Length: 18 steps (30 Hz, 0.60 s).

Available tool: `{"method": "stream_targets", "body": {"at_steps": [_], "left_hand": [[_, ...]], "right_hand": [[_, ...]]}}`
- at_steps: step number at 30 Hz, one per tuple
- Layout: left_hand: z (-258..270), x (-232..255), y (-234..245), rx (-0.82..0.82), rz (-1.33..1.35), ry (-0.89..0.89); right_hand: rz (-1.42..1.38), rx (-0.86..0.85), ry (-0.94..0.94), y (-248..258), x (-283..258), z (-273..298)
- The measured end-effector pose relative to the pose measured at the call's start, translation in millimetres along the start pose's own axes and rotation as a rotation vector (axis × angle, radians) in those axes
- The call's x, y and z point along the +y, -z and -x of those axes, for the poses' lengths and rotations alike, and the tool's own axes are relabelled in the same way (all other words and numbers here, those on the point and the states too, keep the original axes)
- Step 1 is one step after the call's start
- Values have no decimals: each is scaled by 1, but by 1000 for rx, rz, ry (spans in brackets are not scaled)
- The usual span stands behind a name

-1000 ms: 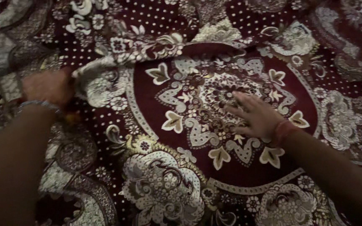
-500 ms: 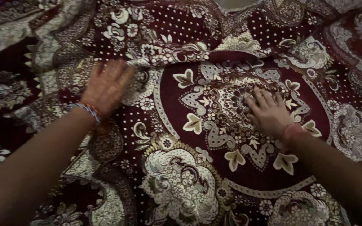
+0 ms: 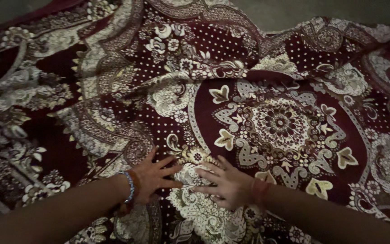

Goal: The person straightens a large patterned carpet by smoothing it with their hands and pulling at the edges.

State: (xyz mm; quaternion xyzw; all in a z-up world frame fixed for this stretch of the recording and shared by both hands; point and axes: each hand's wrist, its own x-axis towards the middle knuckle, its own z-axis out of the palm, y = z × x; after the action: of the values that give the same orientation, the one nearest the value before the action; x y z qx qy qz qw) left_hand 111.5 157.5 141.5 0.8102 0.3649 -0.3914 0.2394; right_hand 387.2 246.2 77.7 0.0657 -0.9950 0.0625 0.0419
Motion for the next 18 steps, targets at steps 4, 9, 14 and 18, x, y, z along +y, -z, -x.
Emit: {"method": "stream_targets", "body": {"at_steps": [4,9,14,18], "left_hand": [[15,2,9,-33,-1,114],[40,-12,25,-82,10,266],[58,-36,1,87,30,411],[84,-86,-43,208,89,555]], "right_hand": [[-138,-630,-299,42,8,-23],[-44,-741,-570,73,20,-14],[150,-835,-497,69,43,4],[268,-905,-421,58,58,-1]]}}
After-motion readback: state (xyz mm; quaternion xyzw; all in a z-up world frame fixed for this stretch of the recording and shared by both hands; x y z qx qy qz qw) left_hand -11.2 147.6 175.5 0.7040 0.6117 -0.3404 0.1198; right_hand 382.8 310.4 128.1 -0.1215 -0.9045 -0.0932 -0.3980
